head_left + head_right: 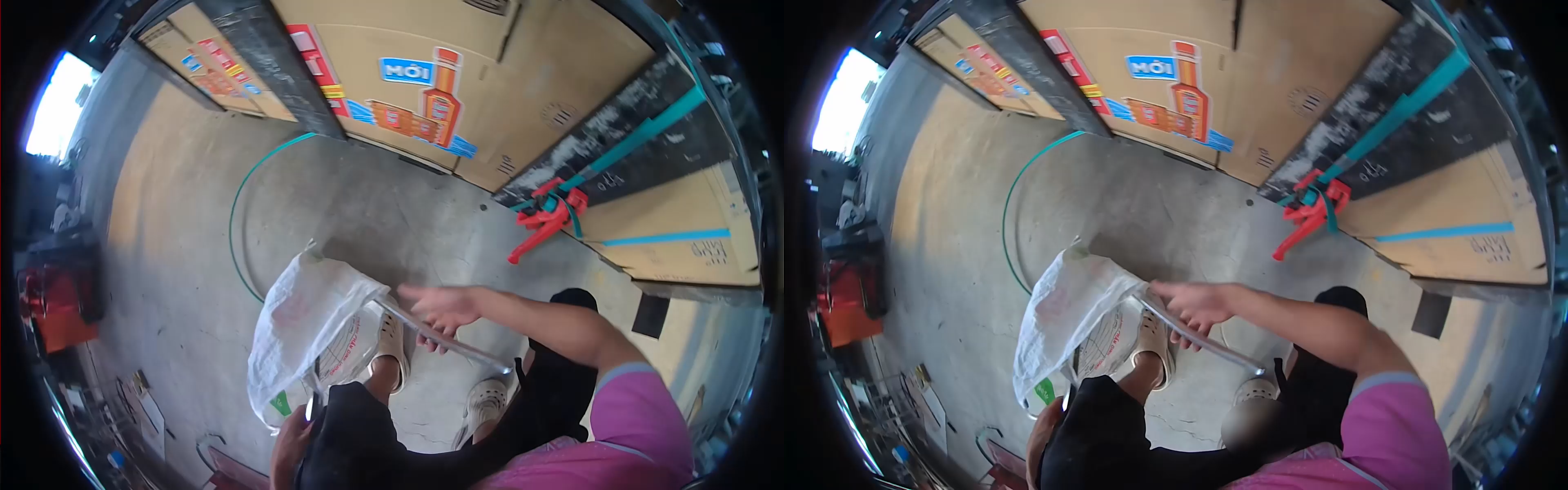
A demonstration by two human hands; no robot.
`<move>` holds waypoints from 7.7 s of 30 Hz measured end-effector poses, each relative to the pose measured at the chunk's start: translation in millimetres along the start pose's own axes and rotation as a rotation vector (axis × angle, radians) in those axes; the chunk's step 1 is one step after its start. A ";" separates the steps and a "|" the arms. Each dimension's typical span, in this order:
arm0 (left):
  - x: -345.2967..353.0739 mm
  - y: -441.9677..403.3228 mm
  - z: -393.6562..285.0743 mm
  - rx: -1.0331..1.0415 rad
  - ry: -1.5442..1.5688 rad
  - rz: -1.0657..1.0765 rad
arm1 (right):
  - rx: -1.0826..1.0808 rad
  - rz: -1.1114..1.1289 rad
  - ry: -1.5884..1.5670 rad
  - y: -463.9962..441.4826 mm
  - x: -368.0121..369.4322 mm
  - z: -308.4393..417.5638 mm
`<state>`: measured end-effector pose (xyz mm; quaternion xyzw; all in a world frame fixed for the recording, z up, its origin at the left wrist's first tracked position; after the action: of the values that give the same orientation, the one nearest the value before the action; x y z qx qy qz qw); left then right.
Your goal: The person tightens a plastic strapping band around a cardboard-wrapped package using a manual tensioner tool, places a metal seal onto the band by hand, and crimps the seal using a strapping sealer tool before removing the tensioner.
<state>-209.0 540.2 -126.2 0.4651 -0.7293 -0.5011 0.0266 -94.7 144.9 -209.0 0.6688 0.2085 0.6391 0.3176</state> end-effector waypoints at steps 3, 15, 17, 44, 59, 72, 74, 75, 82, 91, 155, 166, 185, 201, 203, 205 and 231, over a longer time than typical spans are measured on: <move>-29.2 9.9 -47.1 -0.024 -0.527 0.009 | -0.060 -0.201 0.259 -28.9 6.0 -36.3; -170.5 160.4 -77.1 -0.099 -0.274 -0.125 | -0.247 -0.117 0.763 143.7 81.8 3.2; -198.1 173.8 -56.8 -0.203 -0.428 -0.092 | -0.198 -0.129 0.856 172.8 87.3 -6.5; -39.6 -36.2 -95.0 0.406 -0.323 -0.350 | -0.250 -0.531 0.933 277.6 -0.9 -220.2; 63.1 -219.6 -217.9 1.067 -1.023 0.082 | -0.379 -0.632 1.128 257.1 19.5 -204.0; -251.9 -112.1 47.4 -0.187 -0.929 -0.993 | -0.549 -0.774 0.693 325.4 10.9 -197.0; -273.3 -85.9 57.0 -0.324 -0.964 -1.057 | -0.571 -0.729 0.724 329.0 18.5 -199.6; -285.5 -75.8 64.4 -0.381 -0.955 -1.112 | -0.581 -0.716 0.733 329.4 23.4 -199.0; -235.9 -84.7 -9.4 0.222 -0.806 -1.489 | -0.709 -0.681 0.979 324.8 44.2 -180.0; -62.2 -121.8 -100.5 0.485 -0.813 -0.805 | -0.734 -0.918 1.065 361.5 83.4 -168.2; -186.9 -66.8 -255.4 1.086 -1.290 -0.746 | -0.795 -1.549 0.899 372.4 71.7 -302.5; -104.2 -158.5 -324.9 1.141 -1.183 -0.339 | -0.571 -2.047 0.609 329.7 50.8 -370.5; -89.3 -170.4 -336.0 0.917 -1.353 0.073 | -0.655 -2.133 0.727 397.9 -13.1 -323.1; -99.6 -177.1 -404.6 0.993 -1.332 -0.064 | -0.749 -2.088 0.787 409.1 -93.5 -273.2; -100.3 -163.3 -416.9 0.962 -1.336 -0.067 | -0.741 -2.084 0.739 416.1 -80.3 -276.2; -103.0 -146.0 -422.9 0.932 -1.341 -0.065 | -0.728 -2.073 0.718 422.6 -66.7 -284.4; -98.8 -138.5 -413.7 1.145 -1.177 -0.273 | -0.912 -2.183 0.762 443.5 -36.0 -307.6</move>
<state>146.1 308.6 16.7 0.1533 -0.7033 -0.2128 -0.6607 -458.1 -146.5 65.9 -0.2536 0.4936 0.2083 0.8054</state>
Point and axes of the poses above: each hand's wrist, its own y-axis away from the middle knuckle, its own x-axis out of the palm, z = x × y, the point moved 3 cm from there along -y, towards the middle knuckle, and after that the axes turned 15 degrees about -y, right-handed, at the moved point
